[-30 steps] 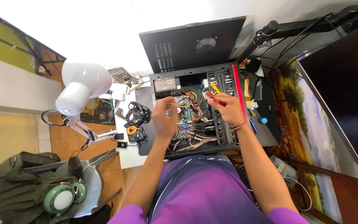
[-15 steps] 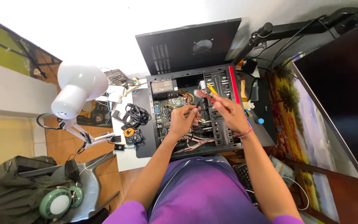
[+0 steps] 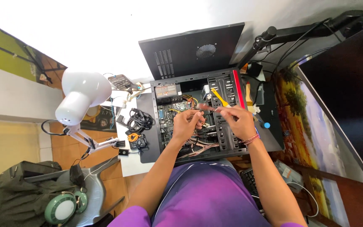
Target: Organizing internal power cables and cleaning components inside a computer chassis.
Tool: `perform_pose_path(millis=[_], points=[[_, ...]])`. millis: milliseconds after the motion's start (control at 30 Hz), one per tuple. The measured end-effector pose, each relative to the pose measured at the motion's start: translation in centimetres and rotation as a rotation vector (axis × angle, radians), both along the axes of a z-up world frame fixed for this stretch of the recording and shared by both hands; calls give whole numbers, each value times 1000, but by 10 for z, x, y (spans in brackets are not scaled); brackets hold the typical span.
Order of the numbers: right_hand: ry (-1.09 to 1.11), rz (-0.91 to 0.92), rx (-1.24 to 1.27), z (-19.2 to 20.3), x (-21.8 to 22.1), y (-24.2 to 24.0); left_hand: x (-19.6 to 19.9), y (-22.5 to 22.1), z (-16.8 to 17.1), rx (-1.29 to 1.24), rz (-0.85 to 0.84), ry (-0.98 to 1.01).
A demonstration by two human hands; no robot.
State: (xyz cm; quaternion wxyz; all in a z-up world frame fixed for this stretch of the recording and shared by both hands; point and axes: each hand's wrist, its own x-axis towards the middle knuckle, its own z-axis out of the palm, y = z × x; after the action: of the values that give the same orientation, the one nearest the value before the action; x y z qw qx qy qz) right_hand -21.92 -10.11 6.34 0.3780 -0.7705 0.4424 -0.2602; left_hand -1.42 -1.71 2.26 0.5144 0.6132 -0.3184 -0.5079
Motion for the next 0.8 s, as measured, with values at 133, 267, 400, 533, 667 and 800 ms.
perform_pose_path(millis=[133,267,400,533,667,800], points=[[32,20,75,1,4,5,0,4,-2,-4,-1,45],[32,-13,50,-4,4,5,2,6,-5,-16,14,-8],[-6,-96,129,-6,6,5,-1,5,-13,-8,22,-41],[32,50,100,-5,3,1,-2,8,-18,-9,45,-18],[-62,-23,121,-24,-7,-7,-5,3,-31,-65,17,7],[-88,89,92,-15,-10,-10,-8,3,-14,-47,15,104]])
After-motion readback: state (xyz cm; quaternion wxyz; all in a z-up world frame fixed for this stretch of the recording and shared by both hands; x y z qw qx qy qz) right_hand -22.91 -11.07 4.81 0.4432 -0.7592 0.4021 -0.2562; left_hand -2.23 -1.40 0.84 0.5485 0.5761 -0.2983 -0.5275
